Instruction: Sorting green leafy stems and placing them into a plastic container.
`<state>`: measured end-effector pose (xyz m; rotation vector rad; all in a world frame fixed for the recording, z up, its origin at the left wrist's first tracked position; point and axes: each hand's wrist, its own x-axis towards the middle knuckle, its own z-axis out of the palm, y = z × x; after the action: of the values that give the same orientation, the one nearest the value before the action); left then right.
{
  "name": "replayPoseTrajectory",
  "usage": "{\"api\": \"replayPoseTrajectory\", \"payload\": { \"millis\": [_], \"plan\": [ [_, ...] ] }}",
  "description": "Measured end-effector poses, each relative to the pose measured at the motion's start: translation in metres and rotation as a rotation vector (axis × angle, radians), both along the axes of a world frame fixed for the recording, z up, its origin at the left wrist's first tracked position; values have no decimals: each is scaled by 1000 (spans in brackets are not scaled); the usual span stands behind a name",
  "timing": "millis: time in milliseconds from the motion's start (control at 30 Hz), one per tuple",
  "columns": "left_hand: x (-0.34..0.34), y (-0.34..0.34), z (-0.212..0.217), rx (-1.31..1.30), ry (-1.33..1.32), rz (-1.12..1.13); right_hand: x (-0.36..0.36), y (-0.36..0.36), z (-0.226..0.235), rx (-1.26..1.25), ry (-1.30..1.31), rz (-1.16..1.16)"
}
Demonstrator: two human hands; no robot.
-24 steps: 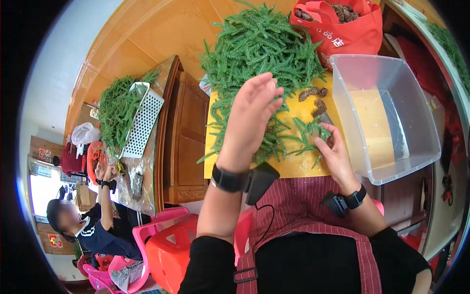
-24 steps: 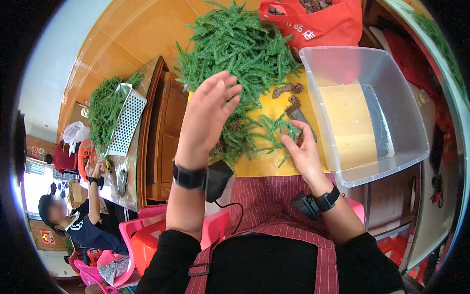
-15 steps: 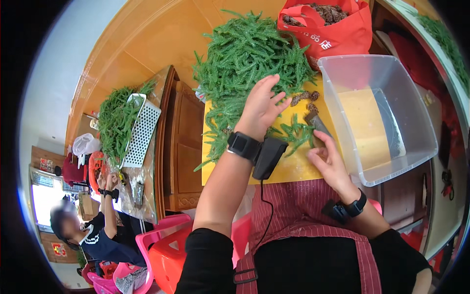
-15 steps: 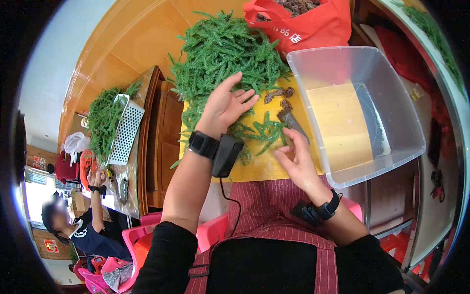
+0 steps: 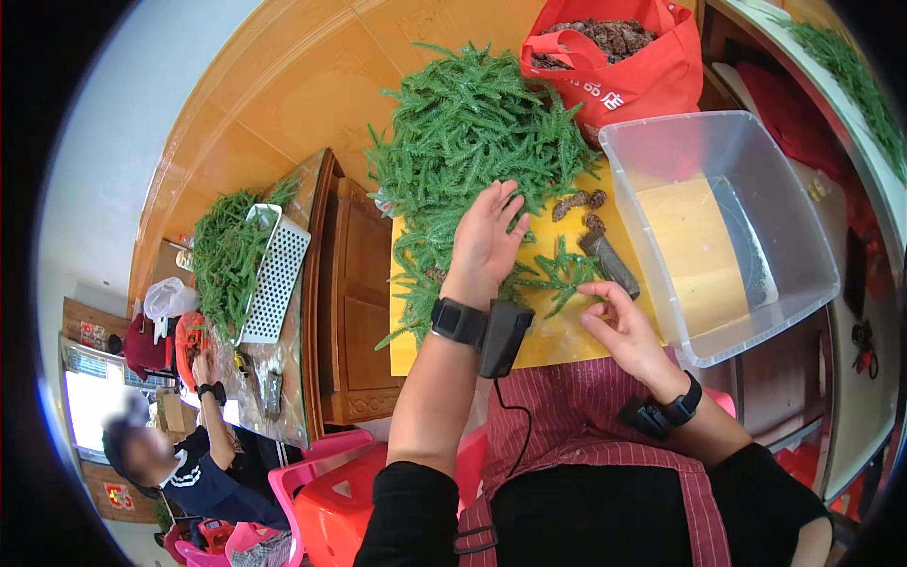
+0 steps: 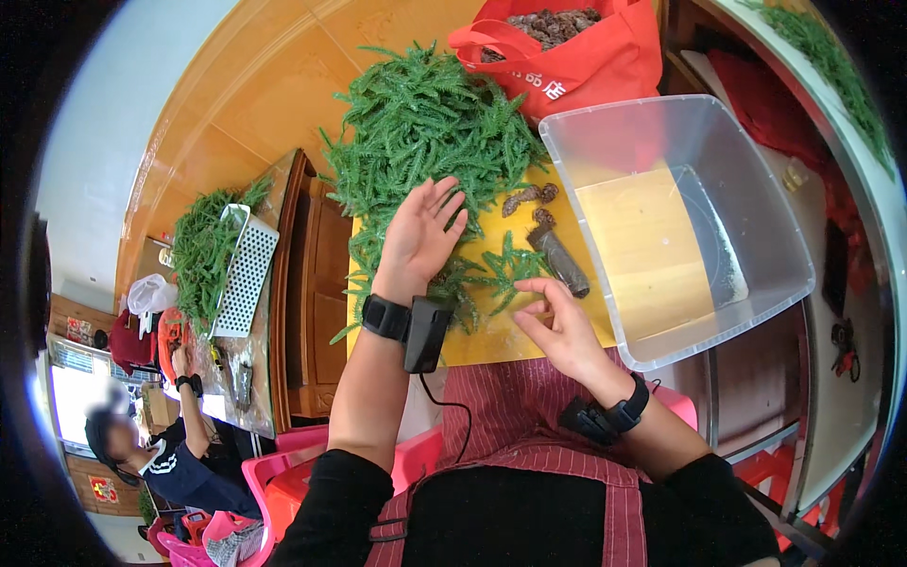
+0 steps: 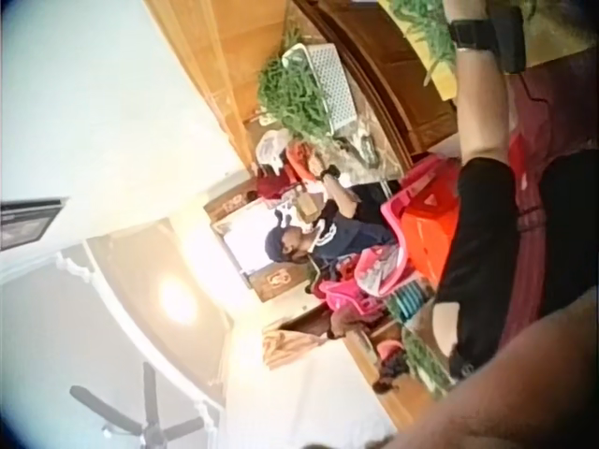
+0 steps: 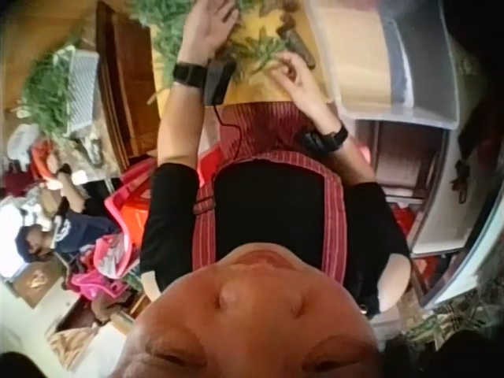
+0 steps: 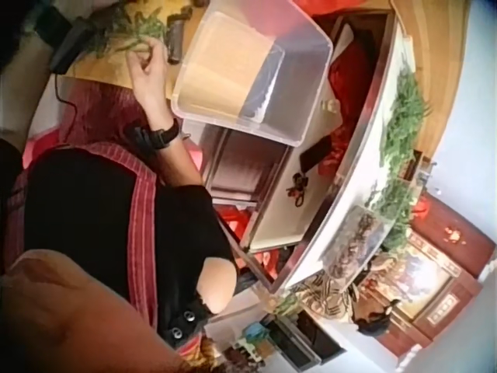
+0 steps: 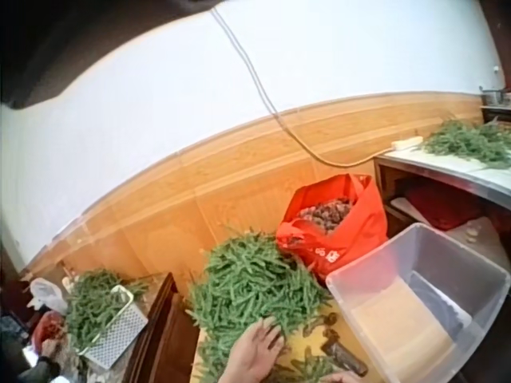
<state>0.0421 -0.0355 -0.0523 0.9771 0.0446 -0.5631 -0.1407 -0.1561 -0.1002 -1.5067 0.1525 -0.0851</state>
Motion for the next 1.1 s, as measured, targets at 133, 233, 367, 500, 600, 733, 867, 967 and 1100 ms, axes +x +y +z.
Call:
{"api": "replayPoseTrajectory", "payload": {
  "millis": [133,233,367,500,600,733,867,967,1100],
  "plan": [
    [-5,10,-3,-32,62,-68,4,2,1,-23,-17,11],
    [-4,9,-5,-2,78,-59,6,1,1,52,7,4],
    [4,-3,-8,-25,106,-135,6,3,5,96,36,13],
    [1,-16,-2,-56,98,-207,8,1,4,51,16,14],
    [4,-20,-4,-60,26,-96,5,0,4,100,37,22],
    [-8,-15,-4,-16,-21,56,6,0,2,133,15,18],
    [-35,-10,4,-9,-109,87,13,3,3,115,36,29],
    [-66,-1,10,9,-214,55,22,9,8,155,-42,-36],
    [-96,19,9,193,-411,-86,32,11,21,287,-108,-101]
  ]
}}
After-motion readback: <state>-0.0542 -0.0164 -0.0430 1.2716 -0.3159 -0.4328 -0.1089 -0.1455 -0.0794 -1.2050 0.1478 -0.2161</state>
